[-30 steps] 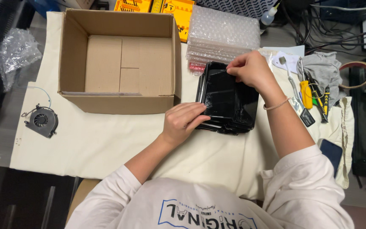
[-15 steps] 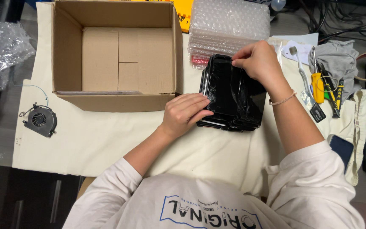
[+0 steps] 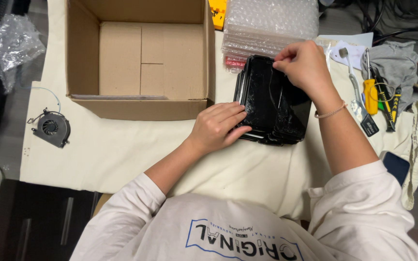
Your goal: The person repeatedly takes bubble-wrapped smartphone parts from a cardboard box, unwraps them, and places the unwrapped parts onto a stack on the table. The person handles the parts one at a time, unwrapping each individually before stacking them.
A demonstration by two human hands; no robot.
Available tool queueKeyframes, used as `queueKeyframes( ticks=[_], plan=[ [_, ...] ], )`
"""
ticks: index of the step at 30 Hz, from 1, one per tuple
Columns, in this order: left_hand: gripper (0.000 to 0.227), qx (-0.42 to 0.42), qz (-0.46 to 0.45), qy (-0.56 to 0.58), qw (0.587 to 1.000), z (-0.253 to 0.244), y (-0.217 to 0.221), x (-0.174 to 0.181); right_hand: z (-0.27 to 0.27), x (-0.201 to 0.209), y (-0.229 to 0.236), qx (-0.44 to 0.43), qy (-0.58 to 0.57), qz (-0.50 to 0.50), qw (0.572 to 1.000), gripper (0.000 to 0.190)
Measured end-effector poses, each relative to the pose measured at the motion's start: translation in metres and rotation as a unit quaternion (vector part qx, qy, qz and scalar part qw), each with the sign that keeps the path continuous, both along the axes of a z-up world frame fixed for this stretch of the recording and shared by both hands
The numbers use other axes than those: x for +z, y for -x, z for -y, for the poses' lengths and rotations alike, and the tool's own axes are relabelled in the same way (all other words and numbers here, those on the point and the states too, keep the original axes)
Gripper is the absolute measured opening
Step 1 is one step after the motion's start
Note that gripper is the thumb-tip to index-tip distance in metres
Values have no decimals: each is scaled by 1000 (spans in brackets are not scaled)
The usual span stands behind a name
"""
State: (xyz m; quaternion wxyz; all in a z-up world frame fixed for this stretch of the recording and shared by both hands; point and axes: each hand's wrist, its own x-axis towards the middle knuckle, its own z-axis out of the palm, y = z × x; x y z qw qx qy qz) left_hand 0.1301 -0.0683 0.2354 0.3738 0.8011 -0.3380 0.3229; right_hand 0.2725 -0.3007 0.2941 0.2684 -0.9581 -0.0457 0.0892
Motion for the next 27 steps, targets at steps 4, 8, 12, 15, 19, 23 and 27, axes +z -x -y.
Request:
queueKeyframes(
  ticks=[4, 8, 12, 15, 19, 23, 27],
  plan=[
    [42, 26, 14, -30, 999, -18, 11, 20, 3, -2, 2, 42, 14, 79, 996, 9],
    [16, -10, 34, -24, 999, -73, 12, 64, -47, 43, 40, 97, -35, 143, 984, 11],
    [11, 99, -95, -88, 987, -162, -1, 75, -122, 59, 73, 221, -117, 141, 958, 17],
    [16, 160, -242, -216, 932, -227, -10, 84, -175, 56, 74, 289, -97, 75, 949, 19],
    [16, 159, -372, -250, 880, -261, -22, 98, -209, 28, 60, 322, -25, 32, 946, 19],
    [20, 154, -400, -326, 843, -266, -38, 91, -221, 19, 59, 306, 29, -9, 951, 17],
    [18, 162, -382, -344, 842, -271, -56, 74, -229, 8, 49, 248, 32, -41, 967, 17]
  ],
)
